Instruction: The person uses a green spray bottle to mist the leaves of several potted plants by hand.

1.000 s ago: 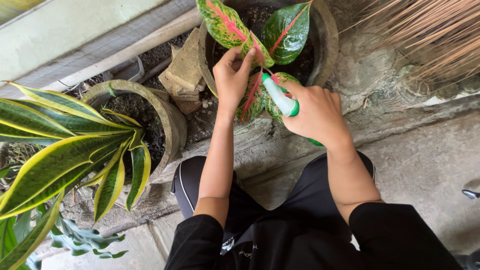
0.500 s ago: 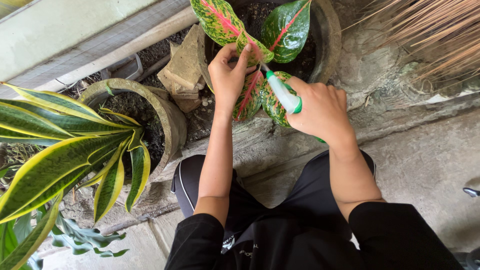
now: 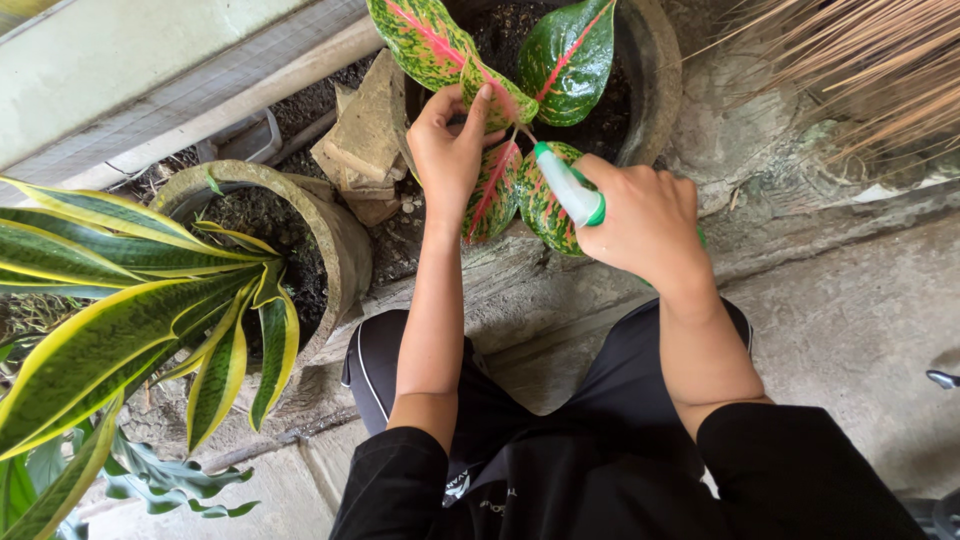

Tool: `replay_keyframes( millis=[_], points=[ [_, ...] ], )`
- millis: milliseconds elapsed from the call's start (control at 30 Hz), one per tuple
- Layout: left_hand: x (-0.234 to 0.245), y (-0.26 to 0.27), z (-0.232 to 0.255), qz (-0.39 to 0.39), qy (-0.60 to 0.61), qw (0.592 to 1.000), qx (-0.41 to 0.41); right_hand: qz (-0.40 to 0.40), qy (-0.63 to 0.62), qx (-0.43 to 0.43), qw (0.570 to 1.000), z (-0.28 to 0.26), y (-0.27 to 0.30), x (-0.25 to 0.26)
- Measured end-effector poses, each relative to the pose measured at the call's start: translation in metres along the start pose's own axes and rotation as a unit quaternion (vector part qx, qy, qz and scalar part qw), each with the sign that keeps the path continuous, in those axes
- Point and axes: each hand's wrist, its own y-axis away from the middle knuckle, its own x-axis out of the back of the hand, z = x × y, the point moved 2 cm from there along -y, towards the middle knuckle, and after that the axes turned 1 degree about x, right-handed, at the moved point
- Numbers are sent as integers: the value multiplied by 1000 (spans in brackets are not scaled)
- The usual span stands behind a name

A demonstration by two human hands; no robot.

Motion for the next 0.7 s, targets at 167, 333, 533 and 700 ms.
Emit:
replay_keyframes(
  millis=[167,333,533,700],
  points=[
    [-1,1,1,-2,-5,1000,-6,30,-16,10,999,2,-1,0],
    [0,5,20,48,-216,970,-103,43,-42,-1,998,10,-4,0],
    [-8,18,54,81,-343,907,-228,82,-69,-13,994,24,-2,6],
    [-19,23,58,54,-368,877,-304,65,-50,-8,997,30,-2,6]
  ],
)
